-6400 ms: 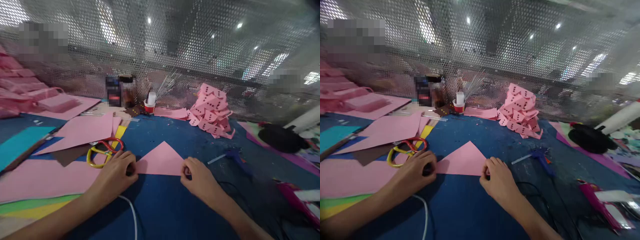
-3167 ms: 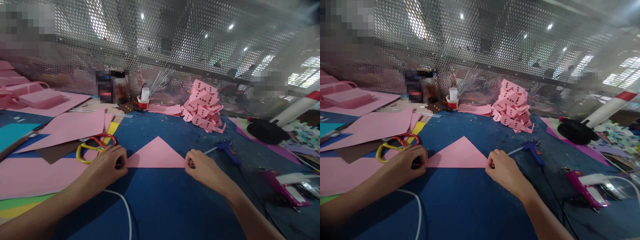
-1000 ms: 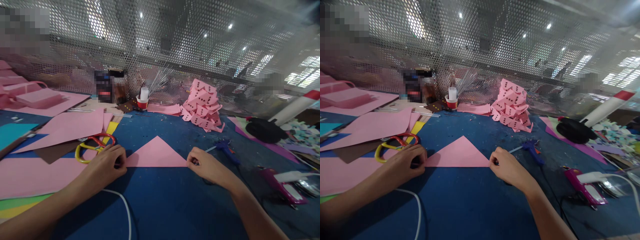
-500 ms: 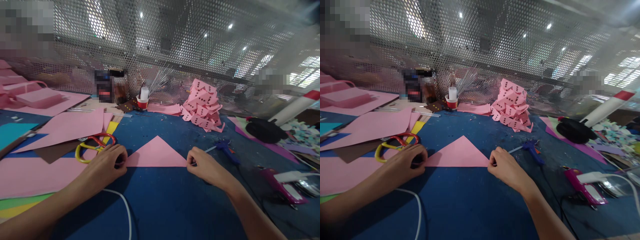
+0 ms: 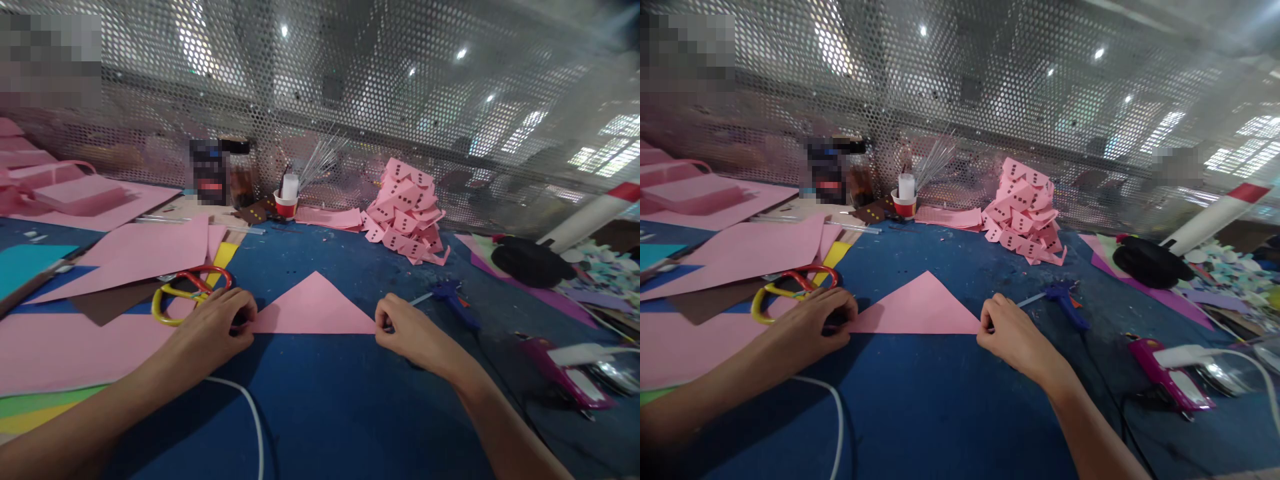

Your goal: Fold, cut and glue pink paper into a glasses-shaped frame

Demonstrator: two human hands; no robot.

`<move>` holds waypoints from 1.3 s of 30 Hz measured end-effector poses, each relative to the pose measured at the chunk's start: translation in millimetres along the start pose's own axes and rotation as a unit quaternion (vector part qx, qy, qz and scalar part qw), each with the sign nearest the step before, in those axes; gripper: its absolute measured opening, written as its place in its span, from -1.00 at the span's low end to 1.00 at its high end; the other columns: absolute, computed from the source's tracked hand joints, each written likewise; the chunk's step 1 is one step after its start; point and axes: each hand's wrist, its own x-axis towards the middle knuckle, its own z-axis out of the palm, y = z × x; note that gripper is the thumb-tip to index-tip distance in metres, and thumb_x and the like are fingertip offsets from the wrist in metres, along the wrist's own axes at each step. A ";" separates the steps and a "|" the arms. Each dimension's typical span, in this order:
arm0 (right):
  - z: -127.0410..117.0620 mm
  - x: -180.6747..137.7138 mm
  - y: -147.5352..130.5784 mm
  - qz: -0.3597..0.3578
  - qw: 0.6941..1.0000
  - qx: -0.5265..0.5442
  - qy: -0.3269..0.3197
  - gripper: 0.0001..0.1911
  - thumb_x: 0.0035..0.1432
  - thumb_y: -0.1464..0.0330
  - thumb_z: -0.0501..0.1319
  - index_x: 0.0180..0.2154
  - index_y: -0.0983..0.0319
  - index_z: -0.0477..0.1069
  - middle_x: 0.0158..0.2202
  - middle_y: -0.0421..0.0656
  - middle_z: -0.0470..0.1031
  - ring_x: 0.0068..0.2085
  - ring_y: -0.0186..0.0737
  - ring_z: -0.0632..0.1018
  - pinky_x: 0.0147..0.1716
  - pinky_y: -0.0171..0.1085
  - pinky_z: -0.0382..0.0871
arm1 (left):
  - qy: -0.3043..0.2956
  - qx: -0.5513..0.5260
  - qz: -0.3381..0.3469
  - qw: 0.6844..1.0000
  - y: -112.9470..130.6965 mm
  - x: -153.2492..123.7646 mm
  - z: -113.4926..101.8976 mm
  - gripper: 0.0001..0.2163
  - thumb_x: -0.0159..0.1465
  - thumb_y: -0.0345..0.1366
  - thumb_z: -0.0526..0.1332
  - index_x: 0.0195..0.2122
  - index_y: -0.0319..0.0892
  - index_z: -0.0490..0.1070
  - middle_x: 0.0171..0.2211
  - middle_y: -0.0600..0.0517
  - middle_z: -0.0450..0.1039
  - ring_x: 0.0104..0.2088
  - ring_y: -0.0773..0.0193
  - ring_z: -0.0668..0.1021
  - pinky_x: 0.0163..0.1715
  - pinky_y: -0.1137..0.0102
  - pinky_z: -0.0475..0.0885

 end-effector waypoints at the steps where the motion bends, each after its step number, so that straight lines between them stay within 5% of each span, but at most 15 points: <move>1: 0.2 0.2 0.6 -0.001 1.000 0.001 0.000 -0.92 0.04 0.48 0.12 -0.45 0.20 0.26 -0.32 -0.21 0.34 -0.33 -0.31 0.39 -0.38 -0.32 0.17 | 0.000 -0.001 0.001 1.000 -0.1 -0.1 -0.1 -0.90 0.07 -0.39 0.11 -0.36 -0.12 0.25 -0.30 0.02 0.38 -0.24 0.13 0.38 -0.27 0.27 0.27; 39: -1.7 1.9 12.2 -0.014 0.999 0.021 -0.024 -0.80 0.00 0.57 0.03 -0.36 0.17 0.25 -0.30 -0.24 0.34 -0.32 -0.32 0.40 -0.36 -0.32 0.19 | -0.035 -0.052 -0.001 0.998 -5.3 0.4 -9.7 -0.83 0.07 -0.44 0.07 -0.31 -0.11 0.32 -0.26 0.02 0.41 -0.22 0.16 0.43 -0.23 0.32 0.33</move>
